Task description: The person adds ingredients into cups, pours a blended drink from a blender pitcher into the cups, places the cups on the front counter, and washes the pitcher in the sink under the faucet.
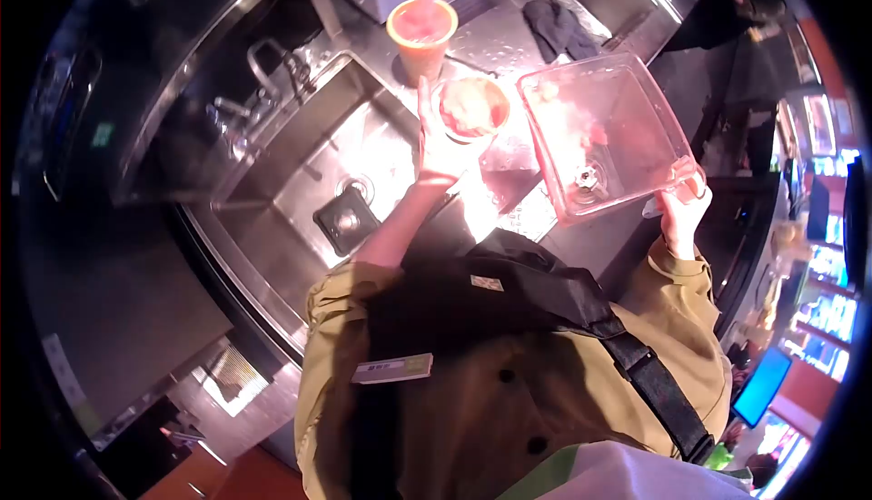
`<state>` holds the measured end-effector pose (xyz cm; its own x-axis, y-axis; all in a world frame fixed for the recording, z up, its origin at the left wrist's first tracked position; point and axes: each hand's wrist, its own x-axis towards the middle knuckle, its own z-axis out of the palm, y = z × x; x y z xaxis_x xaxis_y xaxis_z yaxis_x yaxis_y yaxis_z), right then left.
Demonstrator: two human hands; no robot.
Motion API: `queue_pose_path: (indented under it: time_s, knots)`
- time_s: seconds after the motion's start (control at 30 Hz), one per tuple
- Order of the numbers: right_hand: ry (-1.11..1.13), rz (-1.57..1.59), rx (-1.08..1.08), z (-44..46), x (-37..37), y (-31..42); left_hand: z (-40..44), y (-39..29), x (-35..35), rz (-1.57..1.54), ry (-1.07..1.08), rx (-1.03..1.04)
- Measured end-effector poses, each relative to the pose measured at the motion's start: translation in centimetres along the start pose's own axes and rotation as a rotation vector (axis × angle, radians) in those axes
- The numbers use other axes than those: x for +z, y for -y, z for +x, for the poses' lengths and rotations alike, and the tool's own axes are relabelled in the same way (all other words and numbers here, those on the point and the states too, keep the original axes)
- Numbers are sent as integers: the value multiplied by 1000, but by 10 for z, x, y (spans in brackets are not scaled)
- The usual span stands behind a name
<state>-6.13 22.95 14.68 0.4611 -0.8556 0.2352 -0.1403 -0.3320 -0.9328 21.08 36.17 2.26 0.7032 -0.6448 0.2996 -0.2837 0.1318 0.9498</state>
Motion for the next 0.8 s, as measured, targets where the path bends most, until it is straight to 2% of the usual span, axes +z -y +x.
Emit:
queue_pose_path:
  time_s: [0.03, 0.07, 0.17, 0.2, 0.3, 0.33, 0.43, 0.47, 0.8]
  knots:
    - [-28, -14, 40, -3, 2, 1, 7, 3, 1, -13, -12, 19]
    - [-45, -72, -25, 1, -8, -9, 13, -9, 3, -53, 10, 37]
    - [-90, 5, 11, 2, -30, -25, 23, -3, 17, 32, 32, 141]
    - [-115, 21, 41, -1, -33, -29, 29, -2, 19, -94, 97, -24]
    - [-129, -24, 84, 4, -40, -32, 38, -5, 29, -92, 60, 106]
    - [-151, -39, 86, 3, -42, -33, 40, -6, 30, -173, 86, 20]
    - [-172, -1, 88, 6, -44, -39, 46, -6, 37, 0, 94, 118]
    - [-171, 9, 96, 4, -44, -38, 48, -12, 39, 49, 131, 32]
    - [-190, 43, 99, -2, -41, -38, 68, -12, 54, 3, 166, -4]
